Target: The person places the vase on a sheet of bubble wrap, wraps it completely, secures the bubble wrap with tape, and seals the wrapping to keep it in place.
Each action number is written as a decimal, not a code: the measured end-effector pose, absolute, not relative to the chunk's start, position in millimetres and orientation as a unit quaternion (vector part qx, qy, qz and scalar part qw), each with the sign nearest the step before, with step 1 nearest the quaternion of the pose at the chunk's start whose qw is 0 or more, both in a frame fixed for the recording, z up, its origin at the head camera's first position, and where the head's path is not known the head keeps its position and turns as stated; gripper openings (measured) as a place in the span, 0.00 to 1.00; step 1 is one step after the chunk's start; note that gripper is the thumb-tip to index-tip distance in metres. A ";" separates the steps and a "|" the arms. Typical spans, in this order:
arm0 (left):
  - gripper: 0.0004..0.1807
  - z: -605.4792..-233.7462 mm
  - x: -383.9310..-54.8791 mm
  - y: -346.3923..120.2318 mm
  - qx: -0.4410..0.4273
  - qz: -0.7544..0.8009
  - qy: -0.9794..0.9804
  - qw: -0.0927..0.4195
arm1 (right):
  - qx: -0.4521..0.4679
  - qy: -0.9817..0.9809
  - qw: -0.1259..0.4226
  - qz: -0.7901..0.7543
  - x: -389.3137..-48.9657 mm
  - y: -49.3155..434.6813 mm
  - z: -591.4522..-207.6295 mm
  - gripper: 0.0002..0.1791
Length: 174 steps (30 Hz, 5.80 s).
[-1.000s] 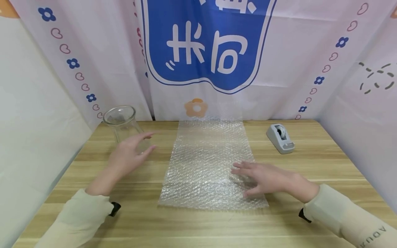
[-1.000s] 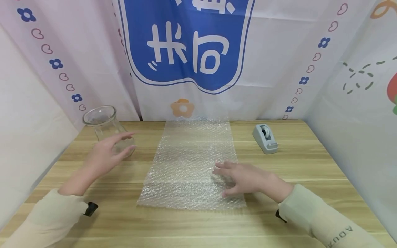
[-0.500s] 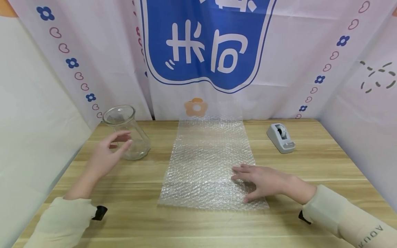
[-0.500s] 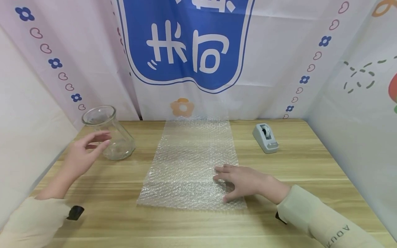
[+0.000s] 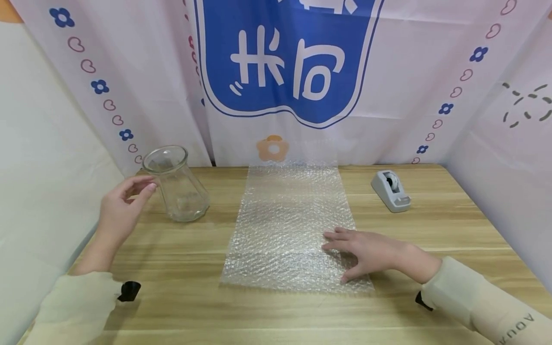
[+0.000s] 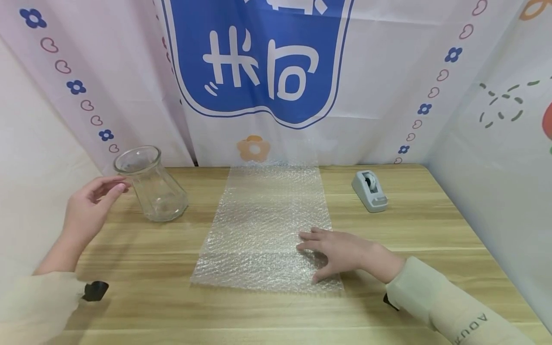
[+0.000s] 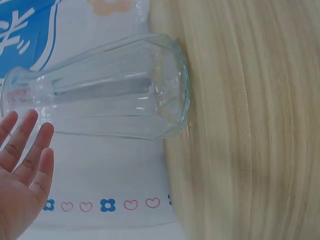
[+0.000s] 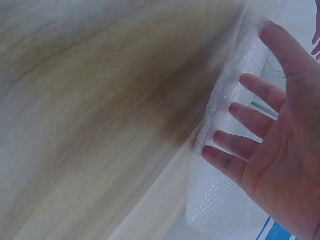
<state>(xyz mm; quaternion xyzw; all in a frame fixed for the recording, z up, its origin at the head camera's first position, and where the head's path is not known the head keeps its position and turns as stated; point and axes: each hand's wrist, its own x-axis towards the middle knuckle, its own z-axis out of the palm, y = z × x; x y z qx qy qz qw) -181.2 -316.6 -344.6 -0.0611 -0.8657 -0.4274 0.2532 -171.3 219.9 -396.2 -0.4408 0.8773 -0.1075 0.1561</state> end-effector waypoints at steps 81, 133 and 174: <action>0.42 -323.4 -223.9 -247.6 0.055 -0.580 -0.787 0.201 | -0.451 0.877 0.129 -0.101 -170.8 220.0 -399.4 0.46; 0.28 -322.1 -181.3 -171.2 -0.005 -0.734 -0.662 0.154 | -0.445 0.880 0.076 -0.149 -182.4 209.0 -383.6 0.38; 0.40 -331.9 -158.3 -125.0 0.000 -0.809 -0.587 0.027 | -0.249 0.730 0.286 -0.569 -175.6 158.0 -380.1 0.52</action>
